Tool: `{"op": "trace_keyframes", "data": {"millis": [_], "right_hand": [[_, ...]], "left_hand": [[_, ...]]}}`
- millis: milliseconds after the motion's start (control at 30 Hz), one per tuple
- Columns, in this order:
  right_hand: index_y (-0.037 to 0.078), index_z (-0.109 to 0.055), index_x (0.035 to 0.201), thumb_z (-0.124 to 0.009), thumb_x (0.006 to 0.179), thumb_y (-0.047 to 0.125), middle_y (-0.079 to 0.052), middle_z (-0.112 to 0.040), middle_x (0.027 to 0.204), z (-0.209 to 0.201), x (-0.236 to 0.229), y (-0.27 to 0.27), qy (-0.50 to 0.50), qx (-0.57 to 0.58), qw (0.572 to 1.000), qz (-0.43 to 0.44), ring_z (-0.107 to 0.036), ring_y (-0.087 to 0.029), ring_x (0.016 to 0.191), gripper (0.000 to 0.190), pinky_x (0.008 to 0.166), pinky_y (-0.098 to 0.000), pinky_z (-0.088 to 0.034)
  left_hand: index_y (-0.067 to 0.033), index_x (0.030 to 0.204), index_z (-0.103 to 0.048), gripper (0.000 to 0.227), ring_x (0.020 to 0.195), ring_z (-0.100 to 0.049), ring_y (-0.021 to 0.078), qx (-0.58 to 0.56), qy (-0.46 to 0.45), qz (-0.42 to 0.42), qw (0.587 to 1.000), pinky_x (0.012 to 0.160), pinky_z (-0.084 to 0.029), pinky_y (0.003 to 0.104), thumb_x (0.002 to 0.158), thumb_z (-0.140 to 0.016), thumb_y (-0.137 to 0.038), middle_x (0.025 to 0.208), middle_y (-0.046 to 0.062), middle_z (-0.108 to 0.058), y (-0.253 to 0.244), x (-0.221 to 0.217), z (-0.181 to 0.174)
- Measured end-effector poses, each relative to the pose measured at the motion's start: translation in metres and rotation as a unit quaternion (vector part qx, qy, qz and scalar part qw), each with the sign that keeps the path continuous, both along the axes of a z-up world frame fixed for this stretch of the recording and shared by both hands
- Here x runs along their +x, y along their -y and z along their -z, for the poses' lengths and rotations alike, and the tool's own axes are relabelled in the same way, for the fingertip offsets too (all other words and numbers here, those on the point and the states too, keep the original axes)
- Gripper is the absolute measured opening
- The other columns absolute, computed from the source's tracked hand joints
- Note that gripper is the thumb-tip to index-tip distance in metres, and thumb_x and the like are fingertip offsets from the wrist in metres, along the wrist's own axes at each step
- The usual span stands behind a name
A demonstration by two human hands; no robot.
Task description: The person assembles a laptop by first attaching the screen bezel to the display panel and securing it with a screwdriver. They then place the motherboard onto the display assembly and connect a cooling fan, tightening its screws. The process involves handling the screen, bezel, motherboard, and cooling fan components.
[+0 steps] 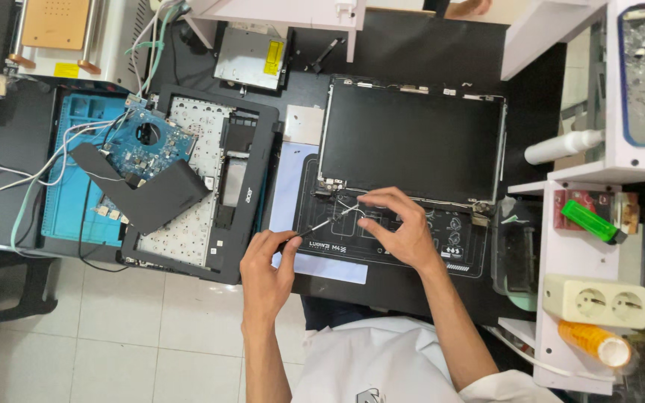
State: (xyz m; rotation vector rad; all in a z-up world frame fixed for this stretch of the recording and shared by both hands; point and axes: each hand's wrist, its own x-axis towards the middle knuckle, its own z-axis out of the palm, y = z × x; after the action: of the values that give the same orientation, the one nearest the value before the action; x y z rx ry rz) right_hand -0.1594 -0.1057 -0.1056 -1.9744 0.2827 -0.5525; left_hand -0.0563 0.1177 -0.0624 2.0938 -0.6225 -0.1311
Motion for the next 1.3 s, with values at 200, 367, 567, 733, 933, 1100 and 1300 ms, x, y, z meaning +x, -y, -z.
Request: {"op": "trace_keyframes", "data": {"millis": [200, 367, 567, 733, 933, 1100, 1300], "right_hand": [[0.002, -0.074, 0.113, -0.075, 0.089, 0.002, -0.011, -0.071, 0.11, 0.04, 0.023, 0.007, -0.025, 0.001, 0.992, 0.125, -0.073, -0.019, 0.095, 0.023, 0.084, -0.0285, -0.059], [0.002, -0.076, 0.106, -0.073, 0.093, -0.001, -0.009, -0.073, 0.103, 0.061, 0.021, 0.011, -0.033, -0.051, 0.987, 0.148, -0.074, -0.017, 0.087, 0.014, 0.078, -0.0274, -0.059], [0.002, -0.076, 0.104, -0.079, 0.085, -0.001, -0.011, -0.071, 0.102, 0.06, 0.023, 0.009, -0.031, -0.084, 0.986, 0.138, -0.072, -0.018, 0.086, 0.019, 0.079, -0.0283, -0.059], [0.002, -0.076, 0.106, -0.079, 0.087, -0.001, -0.01, -0.071, 0.104, 0.057, 0.022, 0.007, -0.041, -0.087, 0.986, 0.135, -0.072, -0.018, 0.088, 0.019, 0.081, -0.0284, -0.059], [0.003, -0.077, 0.103, -0.079, 0.087, -0.001, -0.009, -0.072, 0.102, 0.055, 0.024, 0.01, -0.039, -0.075, 0.986, 0.145, -0.072, -0.017, 0.084, 0.017, 0.076, -0.0282, -0.058], [0.003, -0.076, 0.103, -0.076, 0.089, -0.002, -0.009, -0.071, 0.103, 0.063, 0.019, 0.012, -0.029, -0.066, 0.988, 0.136, -0.072, -0.017, 0.087, 0.015, 0.078, -0.0281, -0.059], [0.004, -0.077, 0.102, -0.073, 0.09, -0.001, -0.009, -0.072, 0.101, 0.062, 0.02, 0.014, -0.04, -0.055, 0.987, 0.143, -0.072, -0.017, 0.085, 0.013, 0.076, -0.0282, -0.059]], "left_hand": [[-0.0002, 0.104, -0.072, 0.013, 0.075, -0.065, 0.0222, 0.005, 0.007, -0.145, 0.989, 0.068, -0.05, 0.033, 0.1, -0.066, -0.011, 0.089, 0.01, -0.068, -0.023, 0.018, 0.02], [0.0, 0.103, -0.072, 0.017, 0.069, -0.065, 0.0202, 0.021, -0.046, -0.203, 0.978, 0.063, -0.051, 0.033, 0.1, -0.066, -0.016, 0.088, 0.01, -0.071, -0.031, 0.025, 0.035], [0.0007, 0.105, -0.071, 0.023, 0.076, -0.069, 0.0301, 0.086, -0.075, -0.213, 0.97, 0.07, -0.053, 0.038, 0.104, -0.061, -0.02, 0.092, 0.016, -0.075, -0.026, 0.026, 0.046], [0.0028, 0.113, -0.066, 0.023, 0.089, -0.071, 0.0367, 0.06, -0.036, -0.191, 0.979, 0.077, -0.055, 0.042, 0.104, -0.058, -0.017, 0.102, 0.021, -0.073, -0.02, 0.017, 0.055], [0.0016, 0.114, -0.067, 0.024, 0.09, -0.073, 0.0364, 0.046, -0.049, -0.2, 0.977, 0.075, -0.056, 0.042, 0.102, -0.059, -0.018, 0.101, 0.02, -0.073, 0.003, 0.021, 0.054], [0.0009, 0.114, -0.067, 0.024, 0.092, -0.072, 0.0383, 0.068, -0.028, -0.172, 0.982, 0.077, -0.056, 0.044, 0.103, -0.058, -0.019, 0.104, 0.02, -0.073, 0.029, 0.036, 0.063], [0.0012, 0.115, -0.065, 0.023, 0.096, -0.069, 0.042, 0.089, 0.039, -0.158, 0.983, 0.08, -0.053, 0.048, 0.106, -0.057, -0.018, 0.109, 0.021, -0.072, 0.065, 0.062, 0.063]]}}
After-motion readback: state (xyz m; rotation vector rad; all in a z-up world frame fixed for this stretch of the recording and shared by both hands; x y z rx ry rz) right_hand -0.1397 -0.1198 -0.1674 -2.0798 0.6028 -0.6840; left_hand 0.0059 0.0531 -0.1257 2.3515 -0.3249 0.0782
